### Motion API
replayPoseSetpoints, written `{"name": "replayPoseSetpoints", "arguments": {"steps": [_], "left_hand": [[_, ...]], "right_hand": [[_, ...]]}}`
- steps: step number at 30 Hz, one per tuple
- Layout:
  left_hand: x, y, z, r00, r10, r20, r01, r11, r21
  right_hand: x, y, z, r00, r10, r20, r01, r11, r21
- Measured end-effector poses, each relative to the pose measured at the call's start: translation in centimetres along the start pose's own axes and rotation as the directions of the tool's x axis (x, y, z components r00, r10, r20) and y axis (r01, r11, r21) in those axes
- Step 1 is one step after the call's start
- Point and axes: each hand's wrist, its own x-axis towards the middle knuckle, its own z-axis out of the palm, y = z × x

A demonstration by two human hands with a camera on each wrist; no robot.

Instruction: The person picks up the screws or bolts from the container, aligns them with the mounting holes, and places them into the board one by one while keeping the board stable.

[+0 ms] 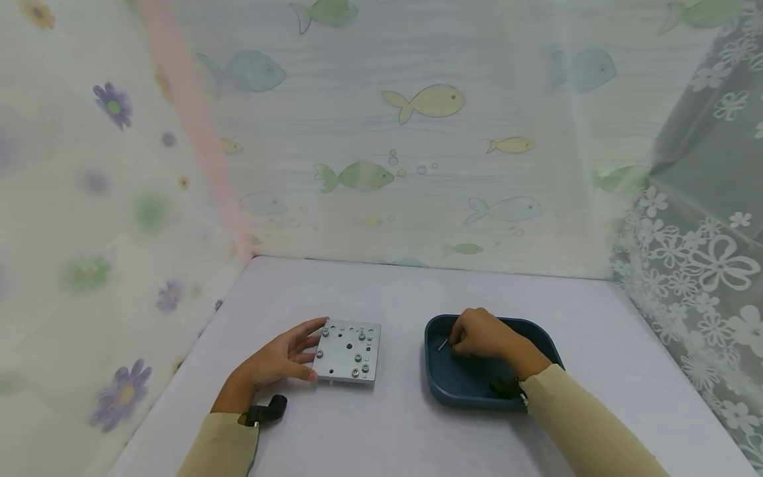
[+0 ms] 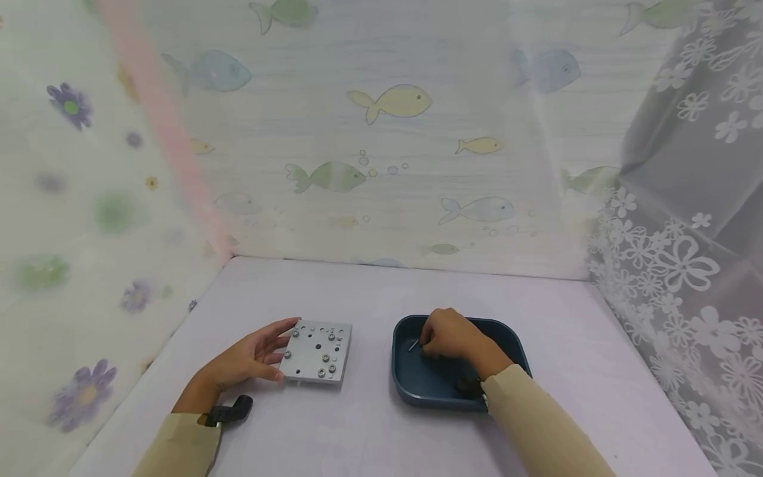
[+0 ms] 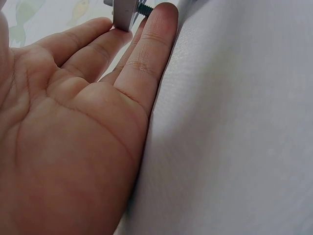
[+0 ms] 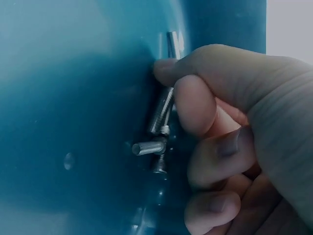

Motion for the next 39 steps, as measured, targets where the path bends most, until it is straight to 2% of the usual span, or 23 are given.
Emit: {"name": "replayPoseSetpoints", "arguments": {"steps": [8, 15, 21, 30, 39], "left_hand": [[0.2, 0.1, -0.1, 1.000, -0.017, -0.012, 0.017, 1.000, -0.003], [0.1, 0.1, -0.1, 1.000, -0.024, -0.018, 0.024, 1.000, 0.005], [0.1, 0.1, -0.2, 1.000, -0.024, -0.008, 0.024, 0.999, -0.029], [0.2, 0.2, 0.0, 1.000, -0.022, -0.012, 0.021, 0.999, -0.032], [0.1, 0.2, 0.0, 1.000, -0.011, 0.002, 0.011, 0.999, -0.046]], "right_hand": [[-0.2, -0.2, -0.5, 0.999, 0.023, -0.023, -0.024, 0.999, -0.039], [-0.6, -0.7, -1.3, 0.999, -0.038, -0.035, 0.036, 0.998, -0.044], [-0.8, -1.0, -1.8, 0.995, -0.085, -0.049, 0.084, 0.996, -0.014], [-1.1, -1.3, -2.4, 0.985, -0.151, -0.079, 0.155, 0.986, 0.056], [-1.7, -2.6, -2.9, 0.977, -0.158, -0.146, 0.174, 0.979, 0.108]]}}
